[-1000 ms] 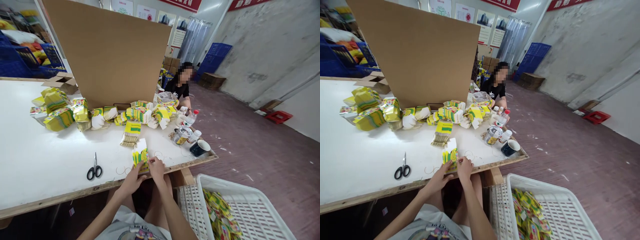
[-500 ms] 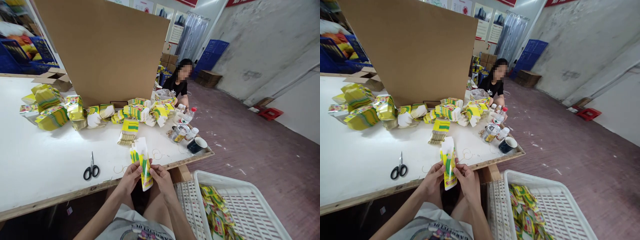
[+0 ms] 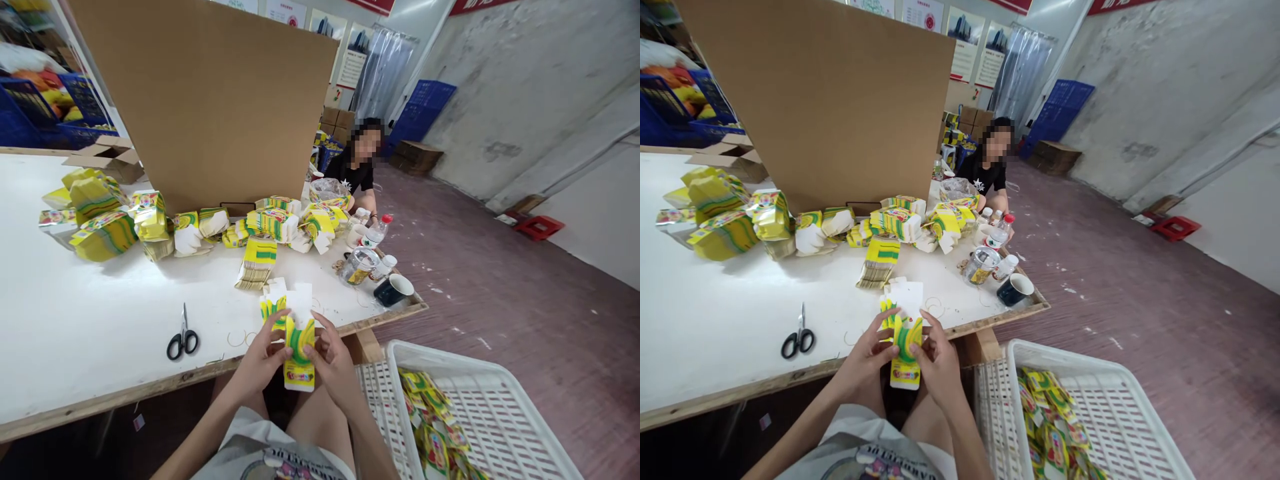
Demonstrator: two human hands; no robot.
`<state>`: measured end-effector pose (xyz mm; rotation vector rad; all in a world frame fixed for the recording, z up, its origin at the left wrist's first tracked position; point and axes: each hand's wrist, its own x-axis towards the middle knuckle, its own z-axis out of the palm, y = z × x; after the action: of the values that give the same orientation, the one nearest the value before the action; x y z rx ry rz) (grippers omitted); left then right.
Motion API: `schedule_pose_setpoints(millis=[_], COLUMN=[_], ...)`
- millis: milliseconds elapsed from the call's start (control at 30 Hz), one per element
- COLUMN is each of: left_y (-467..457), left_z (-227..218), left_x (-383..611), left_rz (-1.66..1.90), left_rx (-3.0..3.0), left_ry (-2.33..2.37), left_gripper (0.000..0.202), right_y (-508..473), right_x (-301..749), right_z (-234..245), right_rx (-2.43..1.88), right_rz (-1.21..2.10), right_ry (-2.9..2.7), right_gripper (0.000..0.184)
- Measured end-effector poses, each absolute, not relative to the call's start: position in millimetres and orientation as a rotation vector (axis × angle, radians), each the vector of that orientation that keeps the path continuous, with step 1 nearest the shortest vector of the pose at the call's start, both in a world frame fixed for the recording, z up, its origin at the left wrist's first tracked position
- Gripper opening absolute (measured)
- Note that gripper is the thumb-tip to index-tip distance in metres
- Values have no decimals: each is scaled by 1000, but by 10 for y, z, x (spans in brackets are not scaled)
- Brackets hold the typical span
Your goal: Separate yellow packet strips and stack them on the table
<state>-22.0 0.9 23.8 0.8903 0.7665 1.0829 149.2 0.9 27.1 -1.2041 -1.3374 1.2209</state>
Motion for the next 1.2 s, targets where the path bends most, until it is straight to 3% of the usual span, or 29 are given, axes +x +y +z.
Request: schedule_pose_setpoints(millis=[100, 167, 333, 533, 667, 800, 1000, 1200], left_y=[-20, -45, -73, -20, -21, -46, -44, -23], left_z=[254, 235, 190, 184, 155, 128, 236, 282], left_x=[-262, -262, -232, -202, -185, -194, -207, -194], left_rz=[981, 942, 937, 1000, 996, 974, 985, 978], left_rx=[877, 855, 818, 985, 1065, 1050, 926, 893], left_ry=[624, 552, 560, 759, 778, 723, 686, 659], left_gripper=[49, 47, 72, 47, 48, 53, 64, 57], right_y=[46, 63, 75, 60, 44, 48, 33, 26], right_x=[1599, 1638, 1623, 1657, 1661, 1592, 1524, 1605], right_z=[355, 382, 387, 470, 501, 482, 468, 411], right_rx=[-1138, -1154, -1160, -1271, -1291, -1459, -1496, -1396], right_rz=[1345, 1296, 1210, 1195, 1351, 1138, 1058, 1054], right_ry=[-1363, -1394, -1372, -1262, -1429, -1570, -1659, -1560], right_gripper=[31, 25, 23, 39, 40, 32, 35, 31])
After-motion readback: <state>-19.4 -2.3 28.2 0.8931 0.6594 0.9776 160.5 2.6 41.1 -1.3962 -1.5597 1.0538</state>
